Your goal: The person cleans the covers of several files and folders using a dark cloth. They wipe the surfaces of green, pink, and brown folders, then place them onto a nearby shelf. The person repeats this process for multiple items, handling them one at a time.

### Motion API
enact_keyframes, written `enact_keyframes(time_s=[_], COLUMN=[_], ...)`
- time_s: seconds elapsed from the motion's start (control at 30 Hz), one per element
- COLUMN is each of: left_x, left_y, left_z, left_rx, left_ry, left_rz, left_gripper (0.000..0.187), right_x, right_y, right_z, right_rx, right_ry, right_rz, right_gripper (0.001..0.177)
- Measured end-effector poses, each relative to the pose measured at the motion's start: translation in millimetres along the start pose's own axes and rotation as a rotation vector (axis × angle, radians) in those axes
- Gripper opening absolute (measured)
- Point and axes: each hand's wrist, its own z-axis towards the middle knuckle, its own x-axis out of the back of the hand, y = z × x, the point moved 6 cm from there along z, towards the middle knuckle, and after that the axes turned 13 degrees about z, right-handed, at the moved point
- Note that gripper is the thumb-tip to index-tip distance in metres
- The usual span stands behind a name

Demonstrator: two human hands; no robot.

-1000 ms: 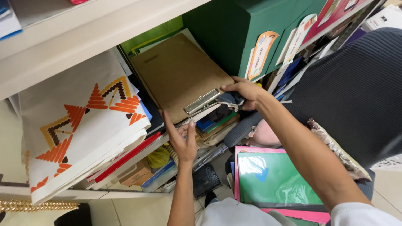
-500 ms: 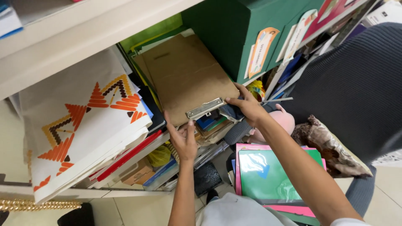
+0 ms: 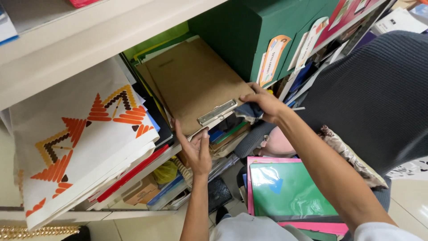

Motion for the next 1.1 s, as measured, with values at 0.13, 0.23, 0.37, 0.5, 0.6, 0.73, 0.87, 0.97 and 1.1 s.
enact_keyframes(time_s=[0.13,0.23,0.37,0.5,0.6,0.73,0.87,0.97,1.1], left_x=[1.1,3.8,5.5,8.5,7.1,4.0,5.2,8.5,7.4], left_y=[-6.7,-4.7,-2.3,-3.0,5.3,3.2,-3.5,-5.9,-1.8], left_z=[-5.7,-11.8,-14.4,-14.3,-11.3,-12.3,-10.6,-5.8,-11.2], left_rx=[-0.102,-0.091,-0.12,-0.087,-0.185,-0.022,0.022,0.088,-0.064], left_ry=[0.024,0.039,0.038,0.027,0.082,0.049,0.048,0.105,0.157], left_rz=[-0.05,-0.138,-0.139,-0.086,0.013,-0.201,-0.131,0.022,0.018], left_gripper=[0.087,0.083,0.078,0.08,0.084,0.085,0.091,0.09,0.08], right_x=[-21.9,-23.9,-13.7,-10.1,-12.3,-3.1,-21.9,-18.2,-33.7], right_y=[0.8,7.0,16.0,22.1,25.4,29.4,2.6,-14.1,-32.3], right_z=[-23.7,-35.0,-44.6,-46.6,-45.9,-39.2,-46.7,-38.0,-36.0], right_rx=[0.006,0.076,0.221,0.267,0.144,0.246,0.401,0.554,0.578], right_ry=[-0.01,-0.033,-0.074,-0.006,0.135,0.253,0.152,0.038,0.384], right_rz=[-0.039,-0.065,-0.111,-0.186,-0.142,-0.388,-0.63,-0.847,-1.322], right_gripper=[0.059,0.059,0.064,0.059,0.06,0.061,0.073,0.077,0.074])
